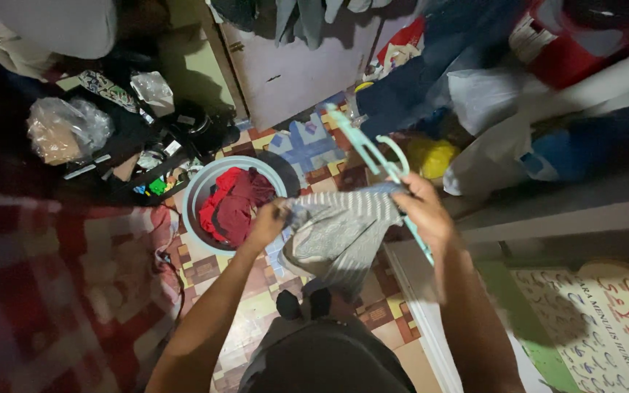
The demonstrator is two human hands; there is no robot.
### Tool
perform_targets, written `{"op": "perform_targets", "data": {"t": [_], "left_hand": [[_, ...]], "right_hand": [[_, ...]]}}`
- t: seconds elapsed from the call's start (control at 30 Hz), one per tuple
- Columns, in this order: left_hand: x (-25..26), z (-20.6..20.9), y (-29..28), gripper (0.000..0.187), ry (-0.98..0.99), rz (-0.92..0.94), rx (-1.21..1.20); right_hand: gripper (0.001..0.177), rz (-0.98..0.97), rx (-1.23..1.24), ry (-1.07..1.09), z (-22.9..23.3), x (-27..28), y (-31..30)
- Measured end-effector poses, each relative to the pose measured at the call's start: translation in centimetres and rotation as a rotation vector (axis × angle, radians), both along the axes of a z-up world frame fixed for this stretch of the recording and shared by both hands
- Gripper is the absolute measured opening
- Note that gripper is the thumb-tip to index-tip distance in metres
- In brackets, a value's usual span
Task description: Hanging a shirt on a plastic hanger and placing it inside a closet.
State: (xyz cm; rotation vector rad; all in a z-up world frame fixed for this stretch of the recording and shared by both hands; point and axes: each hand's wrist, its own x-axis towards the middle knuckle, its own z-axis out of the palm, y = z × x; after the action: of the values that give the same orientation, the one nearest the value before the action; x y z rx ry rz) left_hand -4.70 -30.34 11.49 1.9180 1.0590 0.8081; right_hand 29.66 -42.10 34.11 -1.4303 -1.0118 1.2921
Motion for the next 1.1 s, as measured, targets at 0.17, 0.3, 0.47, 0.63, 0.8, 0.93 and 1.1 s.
{"op": "perform_targets", "data": {"t": [0.17, 0.3, 0.47, 0.63, 0.8, 0.93, 1.1], "left_hand": [[-1.8, 7.5, 0.6, 0.017, -0.084, 0.005, -0.123], [-0.6, 7.9, 1.0, 0.029, -0.084, 0.011, -0.397], [0.5, 5.0, 1.1, 0.032, -0.118, -0.224, -0.436], [2.6, 14.2, -0.3, 0.022, 0.053, -0.304, -0.368], [2.0, 18.3, 0.1, 0.017, 0.075, -0.423, -0.295], [0.2, 19.8, -0.4, 0.029, 0.055, -0.201, 0.169], [0.2, 20.1, -6.2, 0.031, 0.073, 0.336, 0.626]], "right_hand": [[0.026, -0.154, 0.006, -0.1, -6.2, 3.2, 1.0], [0.024, -0.168, -0.078, -0.244, -8.6, 2.0, 1.3], [0.032, -0.137, -0.033, -0.295, -9.5, -2.8, 2.0], [0.04, 0.04, 0.159, -0.226, -9.1, -9.1, 2.8], [0.06, 0.157, 0.051, 0.068, -12.1, -13.4, 4.5], [0.04, 0.135, 0.106, 0.05, -13.9, -15.1, 5.1], [0.022, 0.031, 0.046, 0.11, -12.0, -16.5, 5.2]]}}
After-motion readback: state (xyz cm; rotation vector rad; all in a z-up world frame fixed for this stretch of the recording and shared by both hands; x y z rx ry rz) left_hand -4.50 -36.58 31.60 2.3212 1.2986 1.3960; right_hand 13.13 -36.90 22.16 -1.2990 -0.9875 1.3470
